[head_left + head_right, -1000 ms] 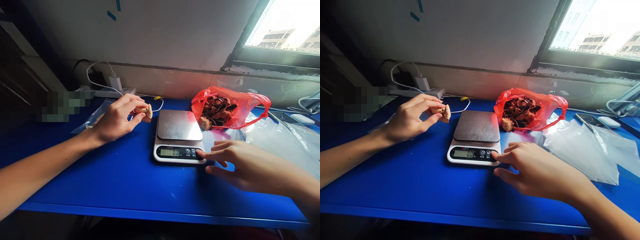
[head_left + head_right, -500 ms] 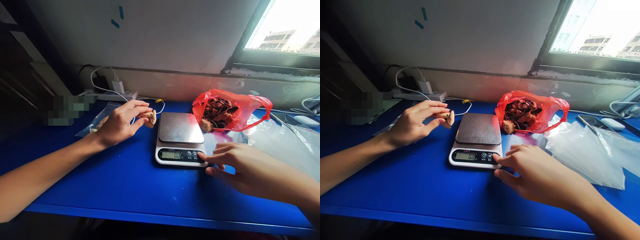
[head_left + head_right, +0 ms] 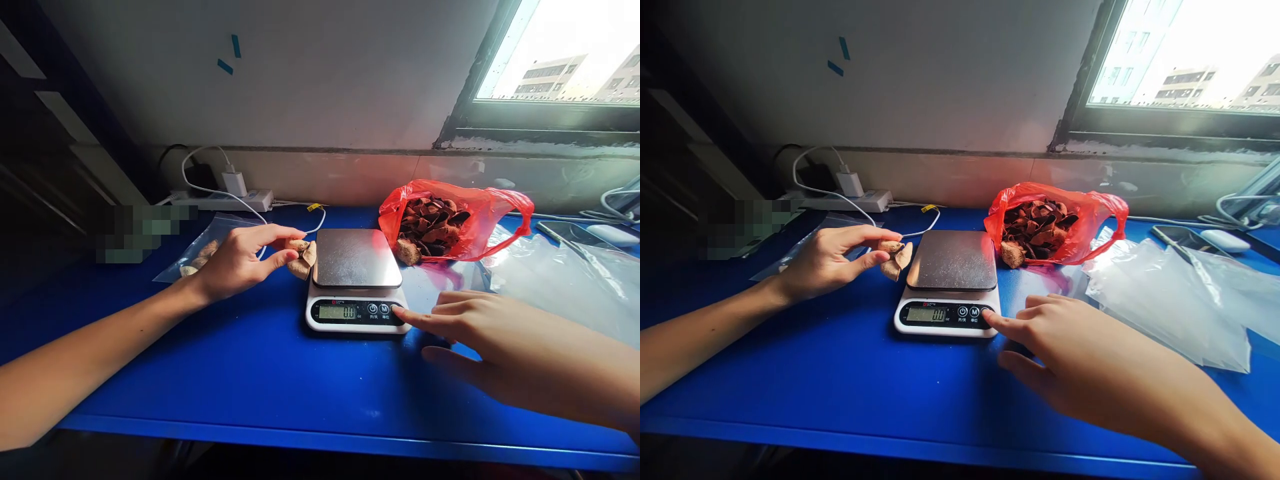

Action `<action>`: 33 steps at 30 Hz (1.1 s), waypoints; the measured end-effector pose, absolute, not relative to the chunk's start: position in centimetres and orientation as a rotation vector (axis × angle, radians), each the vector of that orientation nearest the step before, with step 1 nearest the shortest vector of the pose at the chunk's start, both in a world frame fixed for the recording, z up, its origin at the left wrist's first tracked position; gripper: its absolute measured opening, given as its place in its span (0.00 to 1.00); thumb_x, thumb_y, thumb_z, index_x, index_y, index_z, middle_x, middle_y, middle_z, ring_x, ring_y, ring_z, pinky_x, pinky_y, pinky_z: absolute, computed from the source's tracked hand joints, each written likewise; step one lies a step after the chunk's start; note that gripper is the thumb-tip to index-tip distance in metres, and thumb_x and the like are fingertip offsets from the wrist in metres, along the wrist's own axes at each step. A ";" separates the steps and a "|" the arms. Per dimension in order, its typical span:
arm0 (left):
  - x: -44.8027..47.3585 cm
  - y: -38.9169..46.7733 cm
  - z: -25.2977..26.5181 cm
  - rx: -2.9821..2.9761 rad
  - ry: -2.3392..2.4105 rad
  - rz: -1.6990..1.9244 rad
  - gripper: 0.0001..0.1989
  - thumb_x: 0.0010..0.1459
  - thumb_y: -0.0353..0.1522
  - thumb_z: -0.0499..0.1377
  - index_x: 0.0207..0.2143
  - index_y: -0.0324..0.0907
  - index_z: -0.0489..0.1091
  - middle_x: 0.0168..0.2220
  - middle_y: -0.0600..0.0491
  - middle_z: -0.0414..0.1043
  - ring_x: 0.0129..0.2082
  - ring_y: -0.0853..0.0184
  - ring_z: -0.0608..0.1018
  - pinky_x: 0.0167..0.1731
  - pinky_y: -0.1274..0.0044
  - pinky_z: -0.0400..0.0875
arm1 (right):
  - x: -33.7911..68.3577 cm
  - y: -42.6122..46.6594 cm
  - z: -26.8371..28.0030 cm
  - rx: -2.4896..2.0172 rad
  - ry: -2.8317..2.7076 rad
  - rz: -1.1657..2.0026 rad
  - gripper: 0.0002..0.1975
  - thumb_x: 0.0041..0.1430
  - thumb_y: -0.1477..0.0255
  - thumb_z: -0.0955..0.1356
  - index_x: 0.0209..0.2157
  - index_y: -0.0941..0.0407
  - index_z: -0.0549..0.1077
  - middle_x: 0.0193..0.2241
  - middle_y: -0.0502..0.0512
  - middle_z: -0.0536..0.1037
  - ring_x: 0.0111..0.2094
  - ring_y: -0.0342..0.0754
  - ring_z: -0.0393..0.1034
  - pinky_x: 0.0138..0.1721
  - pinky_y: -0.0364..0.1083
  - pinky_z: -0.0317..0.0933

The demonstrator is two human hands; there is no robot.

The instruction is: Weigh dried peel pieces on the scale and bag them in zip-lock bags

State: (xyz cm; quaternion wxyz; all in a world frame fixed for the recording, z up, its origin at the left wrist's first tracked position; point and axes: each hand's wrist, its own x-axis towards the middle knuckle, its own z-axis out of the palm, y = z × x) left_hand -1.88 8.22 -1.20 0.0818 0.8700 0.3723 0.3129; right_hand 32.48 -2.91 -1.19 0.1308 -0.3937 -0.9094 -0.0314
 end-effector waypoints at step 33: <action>2.0 9.4 -1.6 2.430 1.189 0.989 0.28 0.66 0.48 0.56 0.60 0.40 0.67 0.57 0.43 0.76 0.56 0.55 0.78 0.56 0.63 0.73 | 33.4 1.6 -1.2 -1.260 -2.186 -0.279 0.12 0.70 0.62 0.63 0.44 0.54 0.74 0.40 0.58 0.81 0.37 0.53 0.76 0.34 0.50 0.68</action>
